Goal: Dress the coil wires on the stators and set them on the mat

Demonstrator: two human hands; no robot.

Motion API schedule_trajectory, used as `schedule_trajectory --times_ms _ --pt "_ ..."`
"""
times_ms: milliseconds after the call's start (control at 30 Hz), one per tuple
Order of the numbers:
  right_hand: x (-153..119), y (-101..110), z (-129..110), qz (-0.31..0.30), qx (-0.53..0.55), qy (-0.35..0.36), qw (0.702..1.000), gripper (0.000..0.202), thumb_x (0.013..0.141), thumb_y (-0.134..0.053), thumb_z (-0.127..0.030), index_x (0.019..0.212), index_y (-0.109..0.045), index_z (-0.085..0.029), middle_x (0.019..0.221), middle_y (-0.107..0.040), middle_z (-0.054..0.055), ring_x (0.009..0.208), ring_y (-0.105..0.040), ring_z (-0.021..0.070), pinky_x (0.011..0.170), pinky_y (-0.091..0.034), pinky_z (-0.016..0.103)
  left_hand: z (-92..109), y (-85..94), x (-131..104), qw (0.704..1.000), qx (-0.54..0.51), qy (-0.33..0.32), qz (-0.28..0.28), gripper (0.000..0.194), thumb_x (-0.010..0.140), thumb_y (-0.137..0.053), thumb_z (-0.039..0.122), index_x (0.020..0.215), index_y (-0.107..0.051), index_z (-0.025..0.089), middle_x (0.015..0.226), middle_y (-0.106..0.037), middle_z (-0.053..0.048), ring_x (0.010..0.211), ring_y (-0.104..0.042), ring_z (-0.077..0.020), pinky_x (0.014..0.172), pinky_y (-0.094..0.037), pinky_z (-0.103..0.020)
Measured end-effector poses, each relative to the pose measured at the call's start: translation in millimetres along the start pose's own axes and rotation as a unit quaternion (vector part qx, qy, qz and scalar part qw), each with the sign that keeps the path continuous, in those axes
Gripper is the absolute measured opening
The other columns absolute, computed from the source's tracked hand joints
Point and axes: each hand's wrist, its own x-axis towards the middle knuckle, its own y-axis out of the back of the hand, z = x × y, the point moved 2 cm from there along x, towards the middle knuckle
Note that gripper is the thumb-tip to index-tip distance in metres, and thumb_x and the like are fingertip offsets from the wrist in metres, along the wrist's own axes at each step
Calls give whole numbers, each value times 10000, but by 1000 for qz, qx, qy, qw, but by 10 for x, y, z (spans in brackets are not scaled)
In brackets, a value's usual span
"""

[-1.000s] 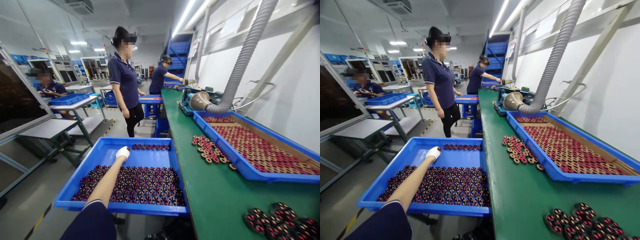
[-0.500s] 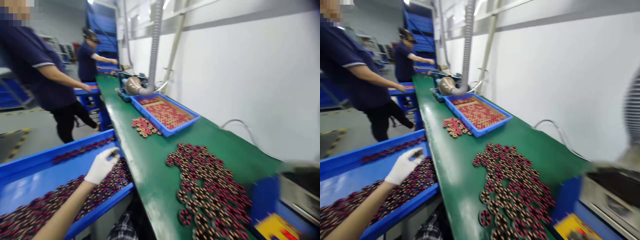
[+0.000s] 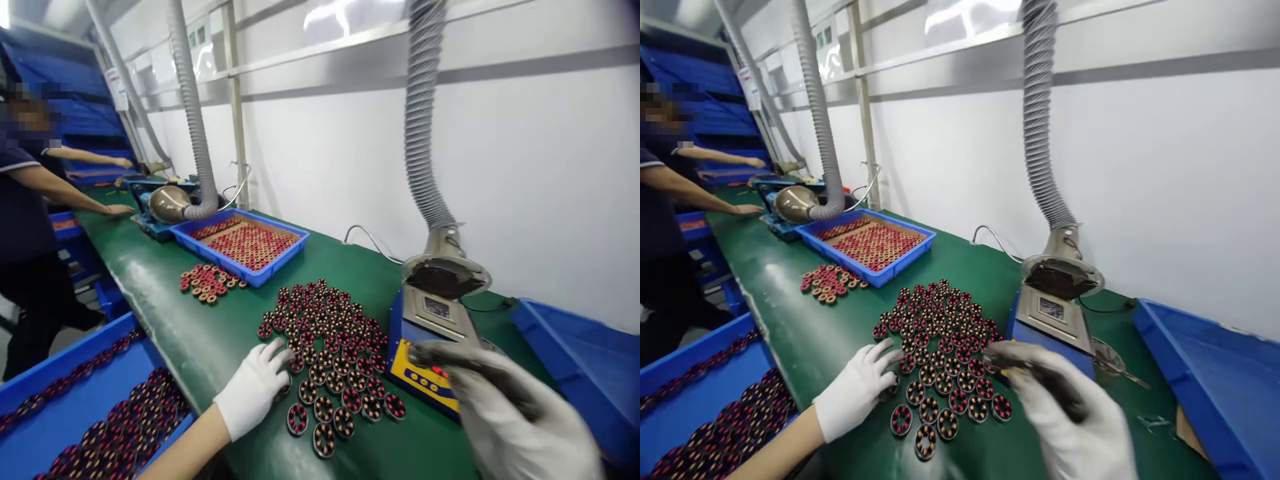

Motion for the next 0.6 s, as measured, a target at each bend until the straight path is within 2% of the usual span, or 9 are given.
schedule_trajectory --times_ms 33,100,200,267,333,400,467,533,600 --pt "64 -98 -50 -38 14 -12 999 200 704 -685 -386 831 -694 -231 878 -707 65 854 -648 230 756 -552 319 41 93 46 1000 -3 7 30 140 760 -590 86 837 -522 182 1254 -467 -80 1232 -307 -343 905 -387 -535" --pt "143 -270 -139 -50 71 -30 996 211 689 -695 -384 839 -690 -236 898 -712 54 855 -652 213 803 -533 316 192 345 185 989 -37 10 143 144 776 -572 105 865 -499 191 1246 -458 -80 1235 -297 -323 921 -387 -522" --pt "134 -473 -217 -108 231 -92 962 318 648 -736 -361 933 -659 -243 990 -692 63 933 -634 226 852 -501 346 561 742 470 936 -93 -33 338 137 808 -508 125 914 -494 212 1220 -460 -78 1221 -323 -303 932 -382 -518" --pt "91 -516 -242 -146 352 -124 916 333 660 -731 -347 967 -644 -249 1021 -677 65 974 -617 232 885 -473 368 830 913 675 906 -87 -72 408 175 798 -474 127 945 -508 214 1197 -475 -77 1212 -333 -311 934 -374 -521" --pt "76 -452 -240 -117 417 -120 894 313 655 -741 -333 945 -651 -256 995 -680 53 969 -615 224 915 -447 370 1052 991 851 882 -91 -107 450 203 790 -455 142 966 -516 221 1176 -490 -75 1198 -352 -311 924 -384 -513" --pt "100 -319 -214 -53 421 -92 901 301 630 -763 -341 902 -668 -253 951 -692 53 931 -626 228 918 -443 383 1185 999 988 873 -141 -108 455 246 788 -491 193 1031 -502 230 1212 -468 -83 1181 -387 -300 909 -422 -490" --pt "145 -183 -181 -13 401 -65 914 324 587 -787 -373 864 -687 -236 915 -702 71 896 -635 254 888 -460 414 1232 967 1095 881 -215 -83 414 466 749 -563 246 1192 -419 217 1292 -408 -107 1186 -406 -289 914 -459 -462" --pt "192 -98 -149 -16 381 -60 922 334 576 -792 -385 851 -695 -221 892 -703 83 882 -634 263 856 -473 418 1231 926 1175 898 -260 -75 347 661 714 -564 232 1316 -295 189 1335 -379 -117 1197 -415 -270 925 -477 -420" --pt "231 -67 -130 -25 372 -54 926 348 564 -803 -363 863 -686 -228 877 -695 62 880 -626 237 841 -473 375 1208 906 1229 905 -268 -115 310 637 710 -489 161 1318 -308 215 1298 -442 -83 1166 -457 -228 924 -483 -375"
